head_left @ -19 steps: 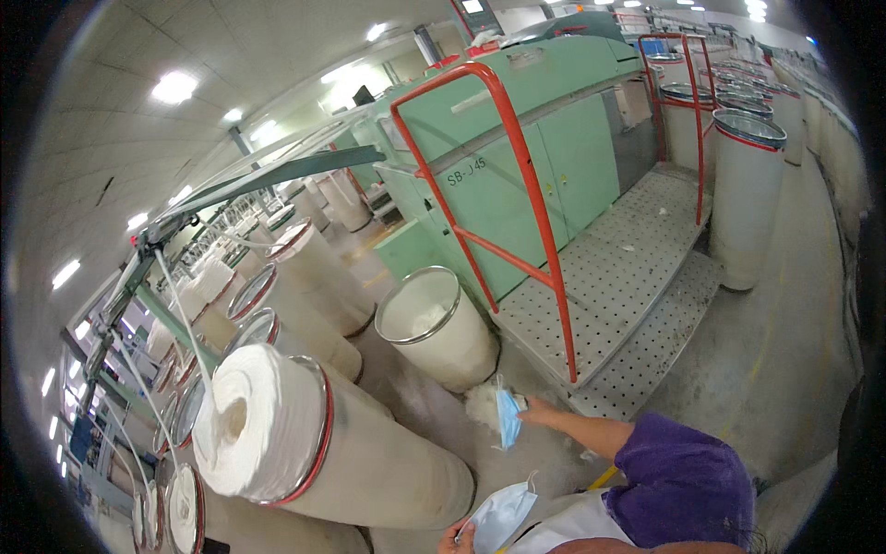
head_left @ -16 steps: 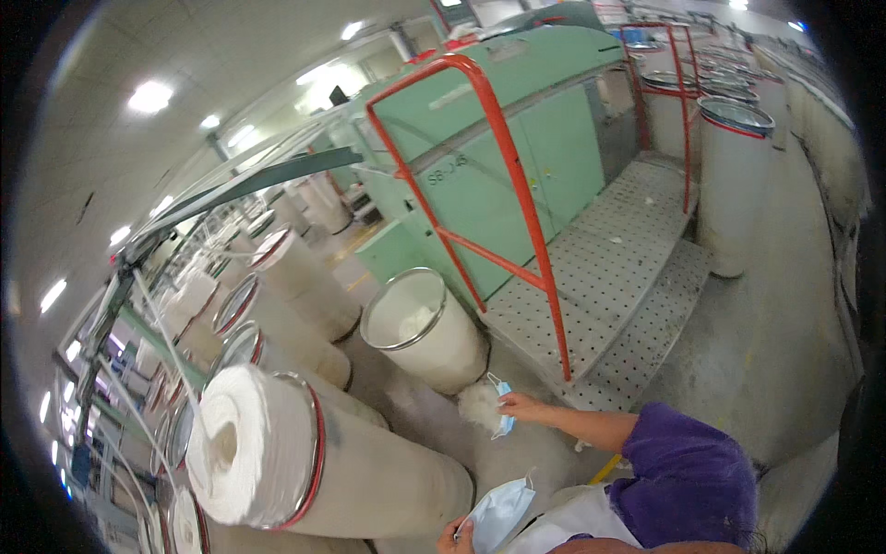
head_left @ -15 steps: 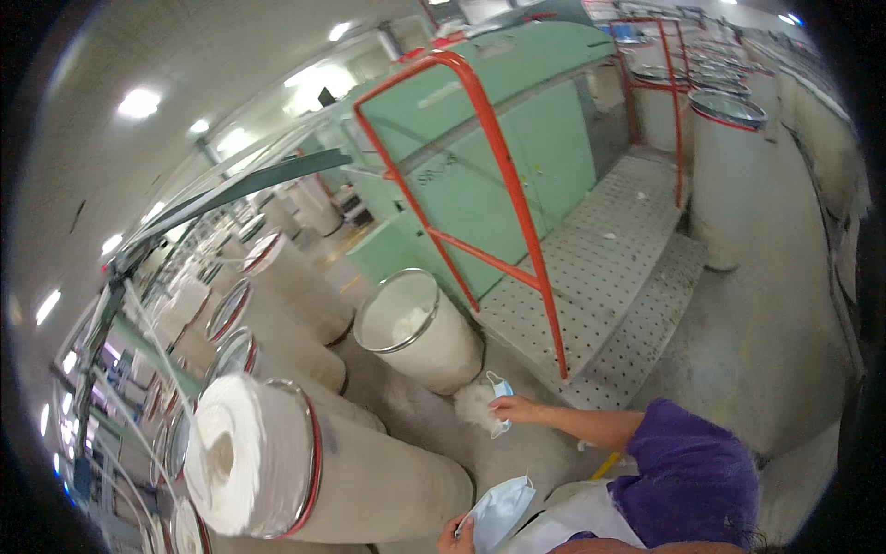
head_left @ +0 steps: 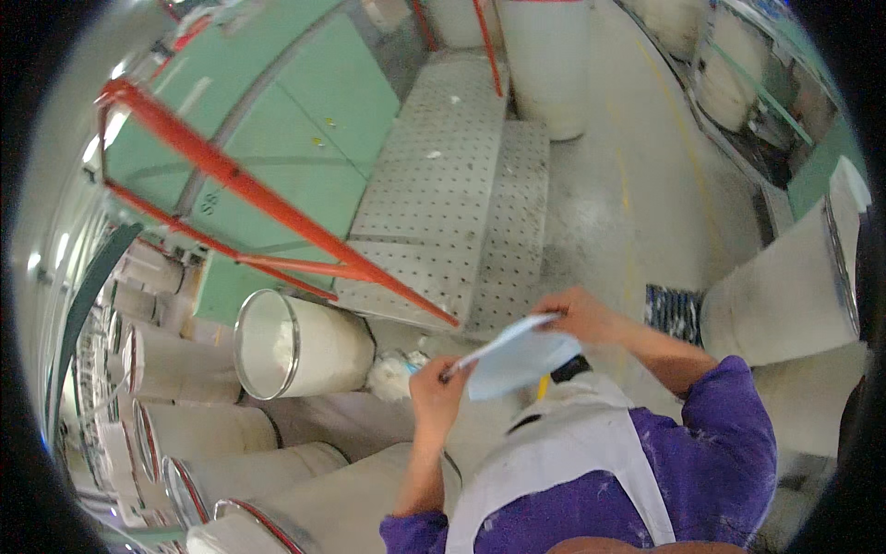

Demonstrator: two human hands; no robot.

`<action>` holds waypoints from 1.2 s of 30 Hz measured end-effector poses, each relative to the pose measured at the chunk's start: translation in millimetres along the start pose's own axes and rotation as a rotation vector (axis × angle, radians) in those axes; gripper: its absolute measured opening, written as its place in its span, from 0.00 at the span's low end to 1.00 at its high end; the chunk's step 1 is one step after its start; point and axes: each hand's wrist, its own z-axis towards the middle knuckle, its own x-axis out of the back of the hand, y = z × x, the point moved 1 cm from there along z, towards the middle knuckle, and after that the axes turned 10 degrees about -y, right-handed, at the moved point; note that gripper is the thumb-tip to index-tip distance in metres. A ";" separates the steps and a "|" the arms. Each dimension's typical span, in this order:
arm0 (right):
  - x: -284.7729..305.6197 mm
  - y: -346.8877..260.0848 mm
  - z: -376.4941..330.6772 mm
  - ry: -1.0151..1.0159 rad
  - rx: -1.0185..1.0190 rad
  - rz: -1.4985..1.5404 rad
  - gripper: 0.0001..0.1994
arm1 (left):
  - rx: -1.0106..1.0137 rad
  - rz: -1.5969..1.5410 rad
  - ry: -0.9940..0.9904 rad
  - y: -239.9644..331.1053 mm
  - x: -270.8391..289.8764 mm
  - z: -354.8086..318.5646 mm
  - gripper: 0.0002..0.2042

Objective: The person puts on a face mask, then approaches a textile machine and threads white yarn through multiple rollers and guides. The person repeatedly adjusts the yarn path and cleans accumulated lint from the machine components.

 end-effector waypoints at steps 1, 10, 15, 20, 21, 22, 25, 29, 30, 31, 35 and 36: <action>25.7 6.0 -4.6 0.050 0.006 0.106 0.13 | -0.027 -0.003 -0.024 10.3 -6.3 25.6 0.10; 256.0 39.8 -15.2 0.177 -0.168 0.474 0.08 | -0.100 -0.679 -0.217 118.5 -79.6 238.4 0.12; 354.1 29.2 8.9 0.157 -0.089 0.231 0.08 | -0.347 -0.970 -0.312 164.3 -61.1 294.0 0.14; 426.5 4.9 58.6 0.015 0.259 0.013 0.12 | -0.661 -1.214 -0.184 190.5 -28.3 329.3 0.13; 439.3 3.2 72.1 0.019 0.363 -0.059 0.13 | -0.832 -1.232 -0.257 195.4 -19.2 340.8 0.13; 452.1 1.9 85.1 0.020 0.480 -0.199 0.14 | -1.049 -1.229 -0.477 198.6 -8.6 358.4 0.13; 483.3 1.1 144.0 0.138 0.859 -0.432 0.12 | -1.321 -1.038 -0.568 207.1 12.1 420.5 0.09; 578.0 -43.9 254.3 -0.211 0.928 -0.301 0.12 | -1.340 -0.807 -0.633 244.3 76.7 525.4 0.09; 609.1 -65.0 282.3 -0.238 0.921 -0.338 0.10 | -1.269 -0.777 -0.634 263.3 101.0 548.3 0.10; 633.3 -86.7 308.6 -0.212 0.892 -0.349 0.09 | -1.199 -0.747 -0.637 280.3 125.3 570.5 0.11; 717.1 -166.2 379.4 -0.548 0.851 -0.393 0.08 | -1.119 -0.659 -0.585 332.6 200.7 652.4 0.11; 728.8 -179.1 392.0 -0.632 0.951 -0.264 0.09 | -1.122 -0.634 -0.564 345.2 213.6 666.8 0.11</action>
